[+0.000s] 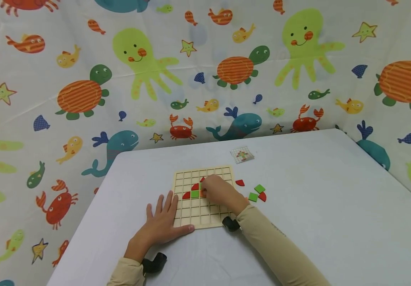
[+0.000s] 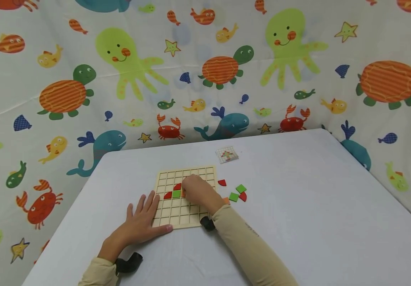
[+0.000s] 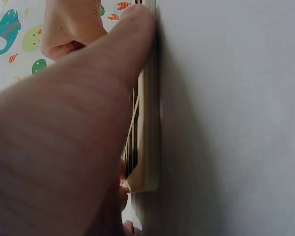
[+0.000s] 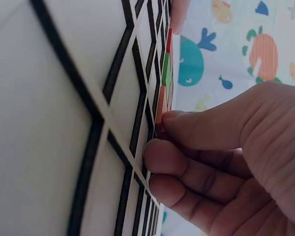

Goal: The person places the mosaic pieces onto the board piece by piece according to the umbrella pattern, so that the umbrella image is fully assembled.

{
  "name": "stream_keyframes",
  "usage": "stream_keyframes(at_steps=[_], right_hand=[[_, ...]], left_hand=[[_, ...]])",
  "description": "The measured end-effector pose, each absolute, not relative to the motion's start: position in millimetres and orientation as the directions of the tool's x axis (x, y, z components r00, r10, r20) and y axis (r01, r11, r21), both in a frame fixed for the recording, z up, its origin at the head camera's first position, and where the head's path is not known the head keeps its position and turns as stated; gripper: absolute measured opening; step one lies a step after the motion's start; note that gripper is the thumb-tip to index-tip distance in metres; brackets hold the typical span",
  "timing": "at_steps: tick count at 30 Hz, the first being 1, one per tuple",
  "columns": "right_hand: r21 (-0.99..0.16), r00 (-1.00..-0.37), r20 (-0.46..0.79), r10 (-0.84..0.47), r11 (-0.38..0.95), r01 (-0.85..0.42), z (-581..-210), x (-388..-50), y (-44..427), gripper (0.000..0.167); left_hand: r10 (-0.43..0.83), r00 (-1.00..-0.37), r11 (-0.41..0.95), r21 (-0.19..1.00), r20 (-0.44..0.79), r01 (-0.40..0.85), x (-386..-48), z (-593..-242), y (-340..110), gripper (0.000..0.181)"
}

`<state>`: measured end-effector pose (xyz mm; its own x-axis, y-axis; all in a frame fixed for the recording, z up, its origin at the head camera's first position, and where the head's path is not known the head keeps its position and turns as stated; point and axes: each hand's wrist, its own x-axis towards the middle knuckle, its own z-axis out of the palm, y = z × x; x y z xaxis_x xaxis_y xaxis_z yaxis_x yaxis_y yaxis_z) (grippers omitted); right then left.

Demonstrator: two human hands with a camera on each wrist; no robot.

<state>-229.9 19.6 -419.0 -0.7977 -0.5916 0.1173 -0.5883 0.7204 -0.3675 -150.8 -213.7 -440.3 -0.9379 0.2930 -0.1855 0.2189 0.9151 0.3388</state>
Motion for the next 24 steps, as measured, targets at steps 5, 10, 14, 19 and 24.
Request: stream_keyframes(at_steps=[5, 10, 14, 19, 24], right_hand=[[-0.419, -0.805, 0.092, -0.585, 0.711, -0.565, -415.5, -225.7, 23.6, 0.014], [-0.529, -0.832, 0.025, -0.554, 0.699, -0.481, -401.7, -225.0, 40.9, 0.025], [-0.555, -0.839, -0.055, -0.542, 0.715, -0.425, -384.9, -227.7, 65.0, 0.032], [-0.539, -0.854, -0.166, -0.493, 0.771, -0.34, -373.3, -228.0, 94.9, 0.038], [-0.51, -0.867, -0.233, -0.442, 0.814, -0.278, -372.5, -225.7, 108.3, 0.033]], left_hand=[[0.29, -0.937, 0.913, 0.349, -0.193, 0.211, -148.1, -444.1, -212.9, 0.125], [0.298, -0.934, 0.913, 0.343, -0.196, 0.219, -148.4, -445.6, -212.5, 0.125], [0.301, -0.935, 0.916, 0.328, -0.189, 0.229, -151.3, -444.4, -212.7, 0.125], [0.303, -0.933, 0.916, 0.33, -0.195, 0.229, -153.0, -445.3, -213.6, 0.125], [0.301, -0.933, 0.912, 0.346, -0.198, 0.221, -150.3, -443.1, -215.3, 0.125]])
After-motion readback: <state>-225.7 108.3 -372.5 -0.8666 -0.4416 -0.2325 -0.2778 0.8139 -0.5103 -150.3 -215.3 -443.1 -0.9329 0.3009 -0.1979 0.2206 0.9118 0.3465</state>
